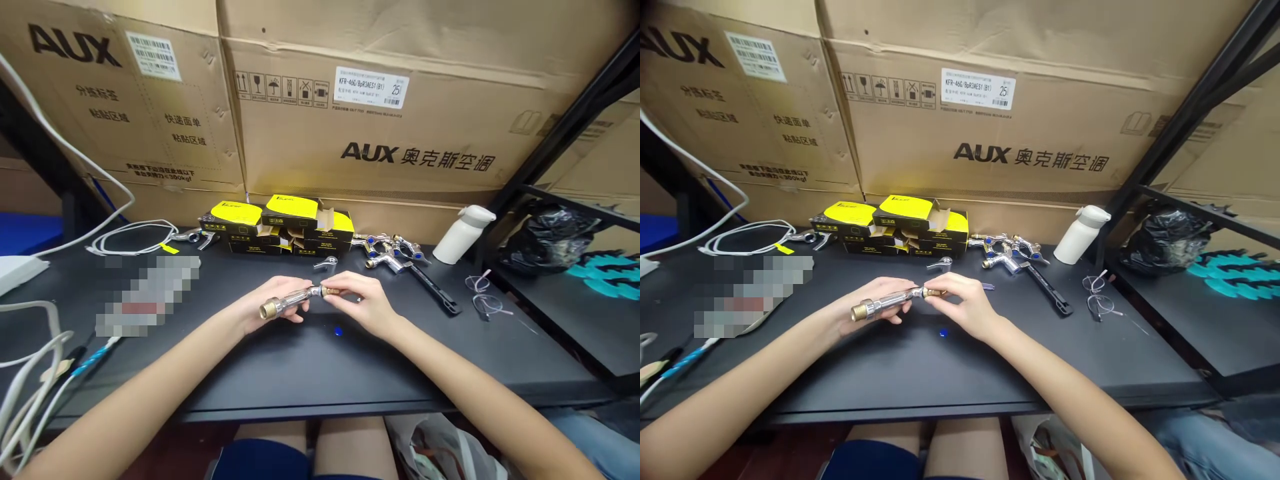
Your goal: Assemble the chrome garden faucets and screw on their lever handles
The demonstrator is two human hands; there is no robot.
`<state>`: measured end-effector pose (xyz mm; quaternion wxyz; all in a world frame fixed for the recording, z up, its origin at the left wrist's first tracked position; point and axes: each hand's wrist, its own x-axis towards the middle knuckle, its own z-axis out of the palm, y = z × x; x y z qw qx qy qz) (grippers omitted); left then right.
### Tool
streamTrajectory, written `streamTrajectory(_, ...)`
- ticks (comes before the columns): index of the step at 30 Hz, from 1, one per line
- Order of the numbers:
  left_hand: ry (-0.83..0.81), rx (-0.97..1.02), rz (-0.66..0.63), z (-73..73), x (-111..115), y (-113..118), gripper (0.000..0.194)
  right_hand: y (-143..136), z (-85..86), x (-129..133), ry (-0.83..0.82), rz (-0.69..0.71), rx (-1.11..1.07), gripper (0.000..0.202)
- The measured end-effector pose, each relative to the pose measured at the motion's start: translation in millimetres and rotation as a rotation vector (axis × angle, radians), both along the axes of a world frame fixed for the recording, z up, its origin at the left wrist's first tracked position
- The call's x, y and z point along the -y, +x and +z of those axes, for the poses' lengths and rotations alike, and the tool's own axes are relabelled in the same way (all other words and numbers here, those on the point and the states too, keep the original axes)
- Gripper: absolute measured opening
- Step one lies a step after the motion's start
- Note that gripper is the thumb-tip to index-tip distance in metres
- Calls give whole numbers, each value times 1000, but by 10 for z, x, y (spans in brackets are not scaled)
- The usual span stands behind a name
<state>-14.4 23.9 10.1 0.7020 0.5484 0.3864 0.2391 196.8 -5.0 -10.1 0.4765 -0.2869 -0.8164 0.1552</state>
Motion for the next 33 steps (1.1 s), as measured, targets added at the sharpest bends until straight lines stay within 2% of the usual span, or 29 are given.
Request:
streamTrajectory(5,41,-51,22,13,9,12,35,12,-3,0,318,11,224,23)
streamTrajectory(8,28,-58,2,20,7,-8,34,25,-1,-2,396,33,321,26)
streamTrajectory(11,44,-81,0,15,21,3,35,16,-34,2,322,13,295,22)
streamTrajectory(14,77,-90,2,-15,53,51,37,-14,-76,12,188,-86,198,25)
streamTrajectory(17,92,-34,23,-48,83,104,35,-47,-74,30,81,-168,76,21)
streamTrajectory(19,95,13,49,-57,94,125,33,-61,-51,39,47,-164,4,15)
streamTrajectory(22,90,41,63,-50,94,129,31,-61,-19,38,65,-128,-38,12)
streamTrajectory(27,55,36,53,-21,83,111,30,-43,-4,27,219,-37,44,20)
streamTrajectory(33,54,34,35,0,68,98,33,-38,18,43,149,-74,7,18)
